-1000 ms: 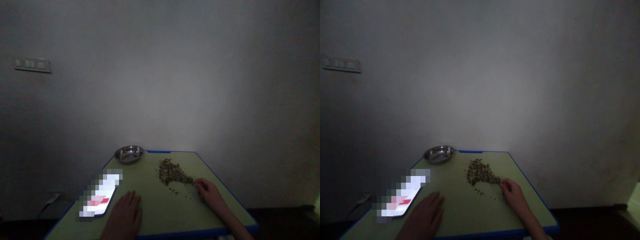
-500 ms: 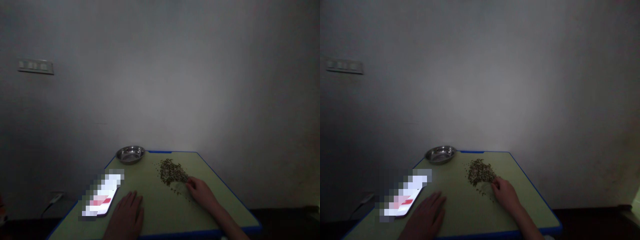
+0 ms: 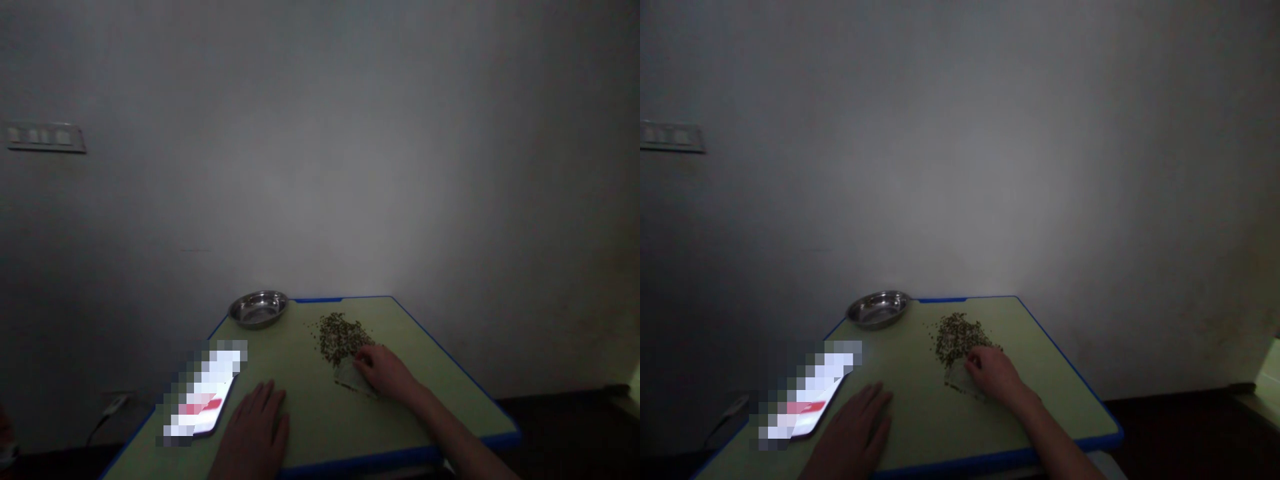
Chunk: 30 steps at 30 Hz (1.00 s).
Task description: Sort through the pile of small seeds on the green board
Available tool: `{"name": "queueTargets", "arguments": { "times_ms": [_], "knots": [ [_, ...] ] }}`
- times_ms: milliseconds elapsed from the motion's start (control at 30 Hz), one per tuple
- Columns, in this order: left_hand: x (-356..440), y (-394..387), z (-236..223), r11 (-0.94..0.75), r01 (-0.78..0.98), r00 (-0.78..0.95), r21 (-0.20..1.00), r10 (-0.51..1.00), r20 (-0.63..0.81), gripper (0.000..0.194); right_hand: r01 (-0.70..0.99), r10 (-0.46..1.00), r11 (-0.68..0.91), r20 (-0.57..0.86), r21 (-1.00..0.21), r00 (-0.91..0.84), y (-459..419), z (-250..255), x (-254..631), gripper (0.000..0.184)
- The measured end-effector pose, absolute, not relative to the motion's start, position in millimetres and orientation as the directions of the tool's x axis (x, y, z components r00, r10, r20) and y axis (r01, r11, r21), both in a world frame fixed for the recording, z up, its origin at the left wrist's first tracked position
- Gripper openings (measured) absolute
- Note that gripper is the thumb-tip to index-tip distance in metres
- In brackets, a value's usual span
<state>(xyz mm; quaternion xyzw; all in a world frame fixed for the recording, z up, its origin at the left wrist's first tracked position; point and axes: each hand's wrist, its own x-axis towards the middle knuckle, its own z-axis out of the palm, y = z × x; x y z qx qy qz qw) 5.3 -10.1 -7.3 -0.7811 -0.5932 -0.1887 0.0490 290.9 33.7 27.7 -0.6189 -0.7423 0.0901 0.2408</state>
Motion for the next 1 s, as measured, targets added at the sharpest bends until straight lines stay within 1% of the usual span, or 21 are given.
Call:
{"name": "queueTargets", "arguments": {
  "times_ms": [133, 333, 467, 767, 1000],
  "knots": [
    [7, -12, -4, -0.275, 0.95, 0.214, 0.151, 0.92, 0.33, 0.042, 0.862, 0.96, 0.243, 0.236, -0.444, -0.149, 37, 32, 294, 0.017],
    [10, -13, 2, -0.258, 0.954, 0.208, 0.15, 0.936, 0.284, 0.044, 0.865, 0.965, 0.208, 0.242, -0.457, -0.104, 40, 32, 304, 0.016],
    [11, -15, 5, -0.254, 0.957, 0.212, 0.137, 0.941, 0.264, 0.045, 0.86, 0.964, 0.215, 0.239, -0.462, -0.113, 43, 30, 298, 0.016],
    [6, -10, -9, -0.28, 0.949, 0.216, 0.145, 0.913, 0.345, 0.042, 0.897, 0.955, 0.226, 0.268, -0.38, -0.127, 50, 38, 274, 0.015],
    [6, -11, -5, -0.268, 0.954, 0.217, 0.134, 0.926, 0.31, 0.044, 0.91, 0.94, 0.258, 0.303, -0.324, -0.159, 64, 41, 255, 0.016]
  ]
}}
